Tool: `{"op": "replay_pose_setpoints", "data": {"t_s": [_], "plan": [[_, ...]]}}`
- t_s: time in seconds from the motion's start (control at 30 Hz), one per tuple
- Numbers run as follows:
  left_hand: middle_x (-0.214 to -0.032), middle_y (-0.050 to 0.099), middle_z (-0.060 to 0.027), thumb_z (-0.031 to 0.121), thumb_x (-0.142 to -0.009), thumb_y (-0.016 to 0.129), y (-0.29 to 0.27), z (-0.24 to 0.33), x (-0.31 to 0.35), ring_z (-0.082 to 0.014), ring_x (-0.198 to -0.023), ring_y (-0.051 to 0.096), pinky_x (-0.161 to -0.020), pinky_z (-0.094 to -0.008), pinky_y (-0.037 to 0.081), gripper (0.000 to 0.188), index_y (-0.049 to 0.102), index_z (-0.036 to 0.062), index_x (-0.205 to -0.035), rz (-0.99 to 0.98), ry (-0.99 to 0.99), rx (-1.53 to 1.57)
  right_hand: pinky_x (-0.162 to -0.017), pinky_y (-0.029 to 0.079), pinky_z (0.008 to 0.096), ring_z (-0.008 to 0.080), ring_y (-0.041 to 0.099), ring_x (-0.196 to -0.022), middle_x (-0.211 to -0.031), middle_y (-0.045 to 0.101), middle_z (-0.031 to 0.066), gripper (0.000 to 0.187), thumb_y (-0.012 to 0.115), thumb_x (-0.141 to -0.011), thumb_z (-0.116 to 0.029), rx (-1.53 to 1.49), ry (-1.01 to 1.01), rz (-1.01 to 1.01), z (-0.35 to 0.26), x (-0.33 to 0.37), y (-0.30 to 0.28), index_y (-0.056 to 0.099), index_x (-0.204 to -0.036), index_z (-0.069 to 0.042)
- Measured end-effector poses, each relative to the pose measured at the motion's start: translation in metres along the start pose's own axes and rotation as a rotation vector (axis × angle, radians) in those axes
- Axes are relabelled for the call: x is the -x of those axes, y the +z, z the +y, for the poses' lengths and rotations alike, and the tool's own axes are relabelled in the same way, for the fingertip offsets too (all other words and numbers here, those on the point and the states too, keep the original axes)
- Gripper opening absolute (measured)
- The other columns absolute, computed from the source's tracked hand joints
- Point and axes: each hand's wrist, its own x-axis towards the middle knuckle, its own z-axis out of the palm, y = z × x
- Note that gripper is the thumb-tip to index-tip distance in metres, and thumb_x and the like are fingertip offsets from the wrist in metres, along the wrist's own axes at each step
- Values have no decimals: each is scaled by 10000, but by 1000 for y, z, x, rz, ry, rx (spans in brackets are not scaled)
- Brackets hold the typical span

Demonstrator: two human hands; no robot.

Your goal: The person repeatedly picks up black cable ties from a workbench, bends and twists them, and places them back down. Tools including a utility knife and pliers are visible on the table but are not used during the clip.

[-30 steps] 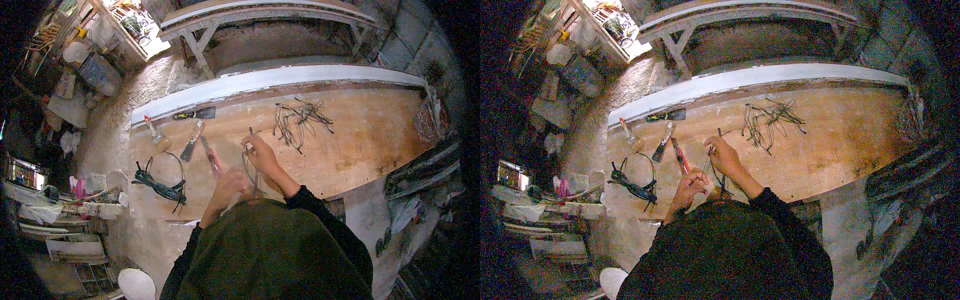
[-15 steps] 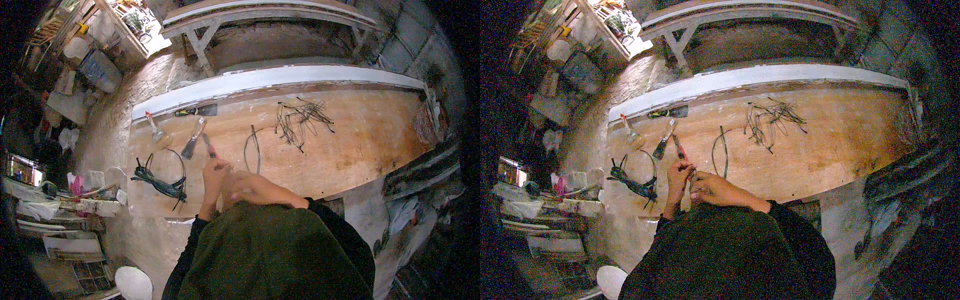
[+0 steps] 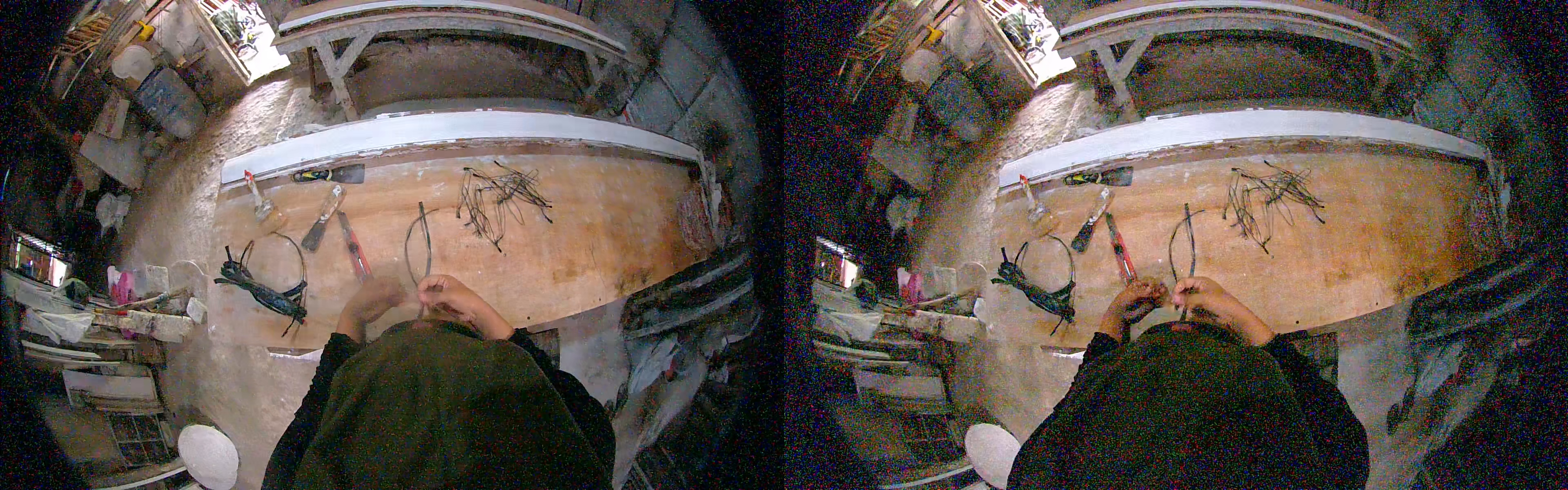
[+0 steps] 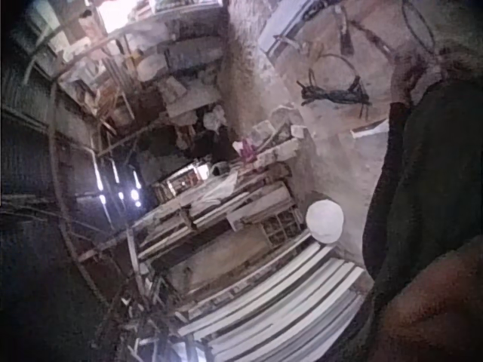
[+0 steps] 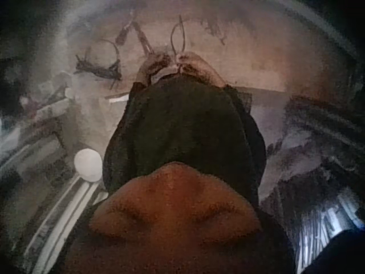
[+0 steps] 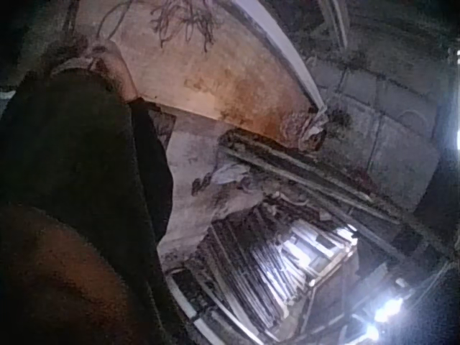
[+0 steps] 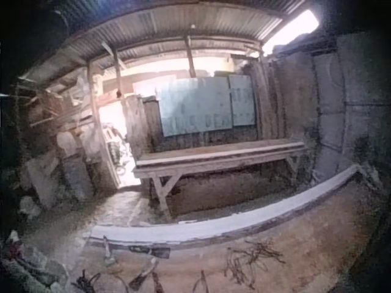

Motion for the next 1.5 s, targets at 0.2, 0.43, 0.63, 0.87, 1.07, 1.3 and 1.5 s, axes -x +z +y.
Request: {"op": "replay_pose_setpoints", "data": {"t_s": [0.2,0.43,0.63,0.87,1.07,1.3,1.5], "plan": [[-677,519,-31,196,-744,544,29,32,-5,-184,-708,489,-650,-290,407,132,574,67,-751,192,208,-811,-574,400,246,124,500,-613,-643,508,32,80,590,-697,-30,781,-596,543,-9,-13,-28,511,-709,-27],[-804,529,-64,86,-661,639,94,73,-8,-202,-809,515,-725,-293,410,103,577,52,-736,-84,388,-672,-572,399,272,195,493,-632,-667,484,92,114,571,-685,-9,1049,-736,764,-19,-18,-15,480,-752,-19],[-773,526,-49,114,-669,648,94,80,-4,-181,-786,515,-731,-289,405,107,569,56,-713,-17,368,-743,-586,418,251,151,512,-695,-739,519,45,148,613,-682,-41,907,-851,736,-15,-23,-23,575,-824,-55],[-709,522,-40,72,-688,611,42,77,3,-146,-675,521,-631,-247,422,74,549,32,-685,584,162,-551,-546,434,275,178,550,-666,-723,561,78,108,668,-635,-85,907,-549,392,-16,8,-10,605,-721,-63],[-635,471,-63,29,-675,543,16,21,4,-150,-540,480,-488,-262,407,70,491,23,-628,398,110,-240,-596,441,354,295,565,-665,-745,570,139,220,647,-654,-257,1345,-213,340,-11,13,32,600,-717,-52],[-644,466,-76,137,-651,557,-2,-4,-6,-204,-590,477,-555,-312,406,121,518,25,-630,359,527,-949,-610,432,370,306,553,-698,-744,569,140,211,588,-703,-263,1410,-155,325,1,17,19,580,-765,-62],[-685,497,-63,189,-672,601,8,-6,-7,-200,-665,504,-630,-299,416,164,562,32,-700,173,231,-721,-581,422,306,202,547,-650,-681,569,82,178,602,-717,-216,1268,-140,87,-29,32,-43,578,-748,-43]]}}
